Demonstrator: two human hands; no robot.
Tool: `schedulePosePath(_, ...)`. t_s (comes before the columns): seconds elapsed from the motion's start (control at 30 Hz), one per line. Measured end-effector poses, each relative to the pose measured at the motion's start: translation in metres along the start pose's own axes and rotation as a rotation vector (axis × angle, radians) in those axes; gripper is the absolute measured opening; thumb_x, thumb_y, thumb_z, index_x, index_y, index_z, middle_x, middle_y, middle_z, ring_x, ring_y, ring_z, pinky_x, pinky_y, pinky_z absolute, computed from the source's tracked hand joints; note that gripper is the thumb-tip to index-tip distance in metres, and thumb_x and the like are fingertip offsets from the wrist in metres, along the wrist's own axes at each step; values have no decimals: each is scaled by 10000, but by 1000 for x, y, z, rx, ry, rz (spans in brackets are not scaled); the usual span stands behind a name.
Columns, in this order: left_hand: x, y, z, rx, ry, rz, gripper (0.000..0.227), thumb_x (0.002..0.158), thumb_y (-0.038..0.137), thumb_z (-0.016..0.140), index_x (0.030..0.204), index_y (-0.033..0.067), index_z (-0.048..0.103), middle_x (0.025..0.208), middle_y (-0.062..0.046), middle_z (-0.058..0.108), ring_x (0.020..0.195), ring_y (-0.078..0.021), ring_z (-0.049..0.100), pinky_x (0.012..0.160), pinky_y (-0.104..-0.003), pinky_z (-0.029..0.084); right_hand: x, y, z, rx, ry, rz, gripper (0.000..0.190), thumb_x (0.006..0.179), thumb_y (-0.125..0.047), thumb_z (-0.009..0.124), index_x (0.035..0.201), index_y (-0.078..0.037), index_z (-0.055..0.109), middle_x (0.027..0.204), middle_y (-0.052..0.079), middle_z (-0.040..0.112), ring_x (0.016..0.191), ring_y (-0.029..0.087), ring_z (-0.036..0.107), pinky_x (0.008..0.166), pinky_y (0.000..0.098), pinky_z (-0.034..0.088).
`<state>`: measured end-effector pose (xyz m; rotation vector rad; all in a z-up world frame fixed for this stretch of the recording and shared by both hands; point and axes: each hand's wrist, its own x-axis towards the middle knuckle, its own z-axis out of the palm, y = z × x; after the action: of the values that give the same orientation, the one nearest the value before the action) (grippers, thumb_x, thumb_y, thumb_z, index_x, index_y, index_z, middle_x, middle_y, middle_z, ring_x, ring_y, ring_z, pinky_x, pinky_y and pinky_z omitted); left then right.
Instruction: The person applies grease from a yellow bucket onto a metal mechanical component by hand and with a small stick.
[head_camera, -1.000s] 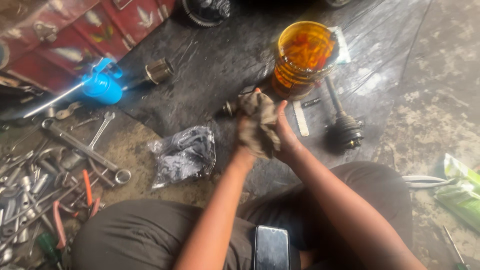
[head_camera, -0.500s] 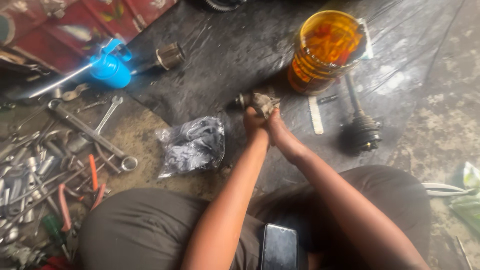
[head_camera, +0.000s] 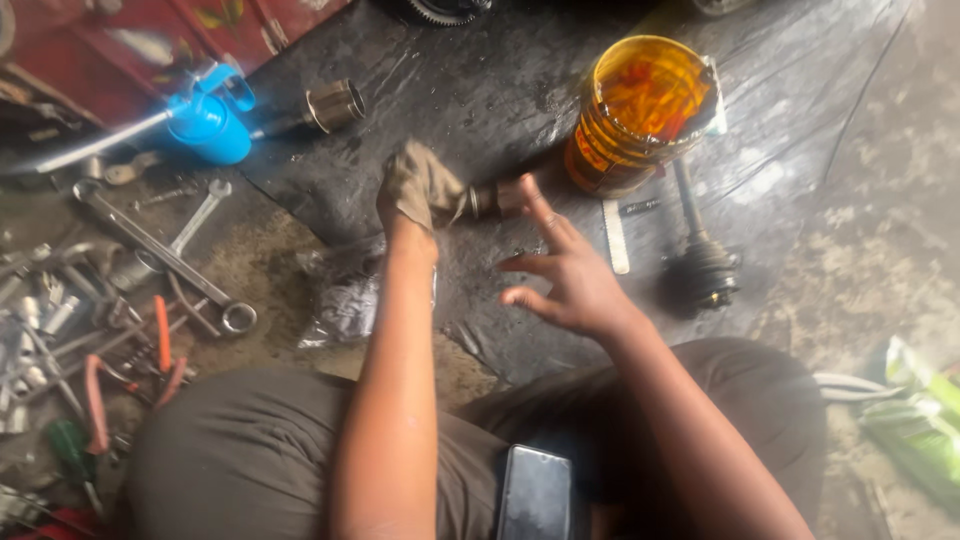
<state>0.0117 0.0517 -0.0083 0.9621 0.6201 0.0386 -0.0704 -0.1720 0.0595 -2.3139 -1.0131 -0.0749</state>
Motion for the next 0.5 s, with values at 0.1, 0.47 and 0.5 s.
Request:
schedulePosePath(0.1, -2, -29, 12, 300, -52, 202, 365, 817, 356, 699, 1036, 80, 601, 971, -106, 670, 903, -246, 663, 764, -369, 540, 8, 17, 3, -217, -131, 176, 470, 753, -560, 769, 923, -123, 801, 1659, 152, 307, 1279, 334, 529, 1061, 453, 454)
schedulePosePath(0.47, -14, -100, 41, 740, -46, 397, 520, 710, 177, 732, 1158, -37, 580, 1150, -263, 700, 1075, -385, 703, 948, -421, 555, 4, 17, 27, -148, -68, -138, 607, 776, -413, 812, 1259, -73, 666, 1287, 188, 651, 1211, 405, 608, 1038, 476, 471)
schedulePosePath(0.5, -13, -97, 40, 758, -28, 463, 540, 719, 159, 754, 1177, -55, 565, 1159, -281, 679, 1091, -402, 677, 960, -432, 535, 6, 12, 22, -155, -237, 38, 599, 788, -476, 768, 1282, -147, 679, 1290, 148, 671, 1207, 368, 632, 1040, 455, 488)
